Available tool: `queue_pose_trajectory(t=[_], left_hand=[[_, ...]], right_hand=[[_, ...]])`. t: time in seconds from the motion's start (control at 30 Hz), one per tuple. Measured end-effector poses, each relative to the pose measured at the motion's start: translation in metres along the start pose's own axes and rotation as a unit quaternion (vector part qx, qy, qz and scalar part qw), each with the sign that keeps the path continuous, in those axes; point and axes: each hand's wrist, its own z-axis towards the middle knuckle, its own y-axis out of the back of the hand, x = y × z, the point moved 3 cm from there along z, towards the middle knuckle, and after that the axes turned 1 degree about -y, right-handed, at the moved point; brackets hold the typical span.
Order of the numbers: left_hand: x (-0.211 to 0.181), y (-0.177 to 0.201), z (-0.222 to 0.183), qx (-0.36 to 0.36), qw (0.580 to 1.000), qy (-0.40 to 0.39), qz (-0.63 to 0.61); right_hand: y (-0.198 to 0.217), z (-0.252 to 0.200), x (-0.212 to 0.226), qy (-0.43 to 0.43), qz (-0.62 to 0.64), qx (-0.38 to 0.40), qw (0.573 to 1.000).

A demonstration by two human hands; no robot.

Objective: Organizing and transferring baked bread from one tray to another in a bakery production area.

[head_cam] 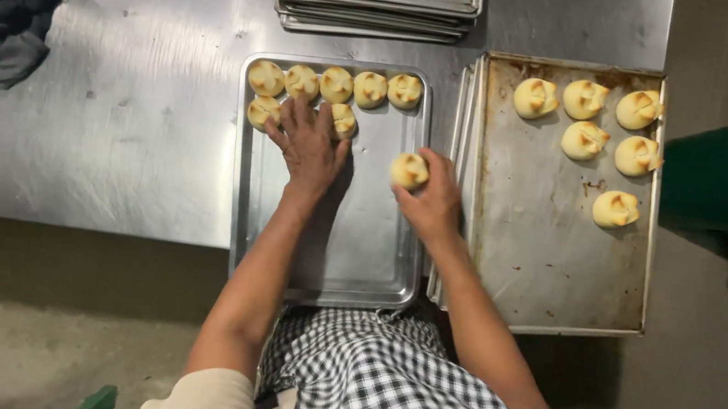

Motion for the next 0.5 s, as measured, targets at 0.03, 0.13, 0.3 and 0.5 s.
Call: queue_pose_trajectory(t=[0.03,0.13,0.3,0.5], left_hand=[[0.003,0.003,0.001,0.005,1.0,-0.004,-0.022],[0.009,0.006,0.002,0.014,0.998,-0.014,-0.054],[0.014,0.009,0.005,0.031,0.996,-0.009,-0.079],[0.009,0.018,0.006,0.046,0.996,-0.018,-0.068]], right_hand=[[-0.025,0.011,-0.006,0.011,-0.021,-0.012,1.0],[-0.077,0.038,-0.018,0.016,-0.052,-0.033,0.998],[-0.113,0.06,-0.025,0.047,-0.107,-0.081,0.99],[-0.104,0.049,-0.004,0.049,-0.069,-0.103,0.991]])
